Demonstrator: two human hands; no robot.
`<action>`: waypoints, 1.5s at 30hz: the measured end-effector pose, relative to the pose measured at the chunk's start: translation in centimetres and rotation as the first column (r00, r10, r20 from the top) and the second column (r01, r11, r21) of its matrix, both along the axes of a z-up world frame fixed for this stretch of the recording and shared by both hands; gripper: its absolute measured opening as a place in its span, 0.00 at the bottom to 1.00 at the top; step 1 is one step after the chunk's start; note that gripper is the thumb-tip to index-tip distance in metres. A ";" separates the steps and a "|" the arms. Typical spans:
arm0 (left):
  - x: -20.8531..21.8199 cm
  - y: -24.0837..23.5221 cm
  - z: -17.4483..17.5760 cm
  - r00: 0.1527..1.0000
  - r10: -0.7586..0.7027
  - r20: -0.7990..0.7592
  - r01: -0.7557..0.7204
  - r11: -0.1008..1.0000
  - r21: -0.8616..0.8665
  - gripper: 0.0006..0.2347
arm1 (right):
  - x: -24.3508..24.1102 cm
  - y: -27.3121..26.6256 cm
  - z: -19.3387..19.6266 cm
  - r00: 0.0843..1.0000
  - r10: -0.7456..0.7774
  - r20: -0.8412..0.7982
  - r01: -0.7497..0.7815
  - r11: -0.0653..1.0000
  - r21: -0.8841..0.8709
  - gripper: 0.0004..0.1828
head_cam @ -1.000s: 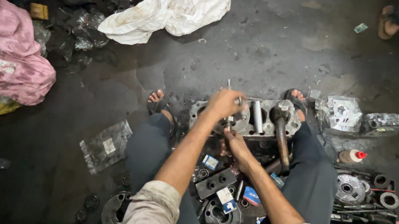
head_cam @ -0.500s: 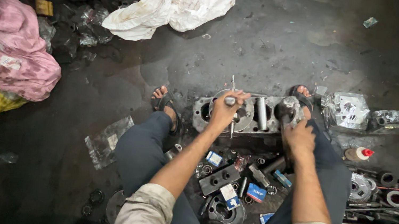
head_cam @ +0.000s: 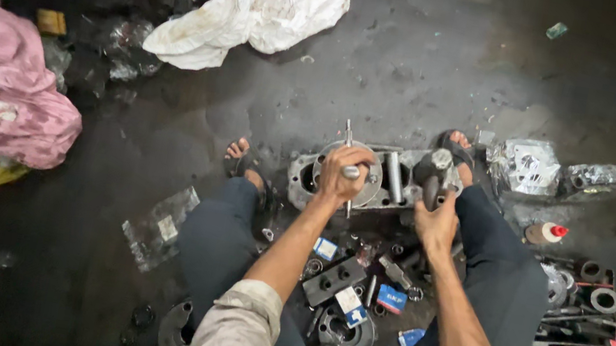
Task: The person sits on the floor and uses a hammer to tap a cylindrical metal part into a hole in an engine block. They repeatedly reposition the part and strike it to seat it, then remove it and repeat the process on another hole.
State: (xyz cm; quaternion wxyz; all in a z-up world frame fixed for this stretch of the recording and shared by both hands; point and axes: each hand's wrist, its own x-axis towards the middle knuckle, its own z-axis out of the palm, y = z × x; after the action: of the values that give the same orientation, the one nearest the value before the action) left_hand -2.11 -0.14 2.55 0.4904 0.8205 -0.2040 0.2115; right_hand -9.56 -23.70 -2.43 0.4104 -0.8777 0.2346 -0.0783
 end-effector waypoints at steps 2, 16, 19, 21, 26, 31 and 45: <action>0.1 -0.3 -0.3 0.999 0.036 -0.018 -0.036 0.999 -0.029 0.06 | -1.1 0.8 3.0 0.977 0.050 0.209 -0.038 0.997 -0.063 0.27; 0.7 -0.5 -1.7 0.995 0.035 0.093 -0.044 0.994 0.096 0.03 | -6.5 7.8 16.6 0.908 0.223 0.354 -0.411 0.629 0.659 0.14; 0.7 -0.4 -2.3 0.995 0.034 0.097 -0.042 0.996 0.080 0.03 | -5.5 6.2 18.6 0.649 0.194 0.736 -0.677 0.588 0.443 0.19; 0.5 -0.3 -2.4 0.995 0.033 0.089 -0.041 0.996 0.083 0.03 | -4.1 5.2 20.4 0.520 0.176 0.836 -0.751 0.561 0.349 0.21; 0.6 -0.4 -1.9 0.996 0.023 0.082 -0.030 0.996 0.082 0.04 | -2.5 4.9 23.2 0.626 0.226 0.747 -0.634 0.705 0.318 0.17; 0.4 0.1 -1.9 0.996 0.035 0.088 -0.045 0.992 0.120 0.09 | -2.6 9.6 20.2 0.705 0.620 0.344 -0.523 0.783 -0.337 0.21; 0.4 -0.3 -1.5 0.991 0.028 0.135 -0.048 0.988 0.146 0.03 | -6.1 6.0 17.9 0.811 0.392 0.435 -0.535 0.797 0.279 0.21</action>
State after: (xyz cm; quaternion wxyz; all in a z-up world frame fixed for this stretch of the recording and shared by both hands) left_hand -1.71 -0.46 1.04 0.4092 0.8427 -0.2354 0.2589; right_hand -15.70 -17.65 15.52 0.6179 -0.7796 -0.0589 -0.0827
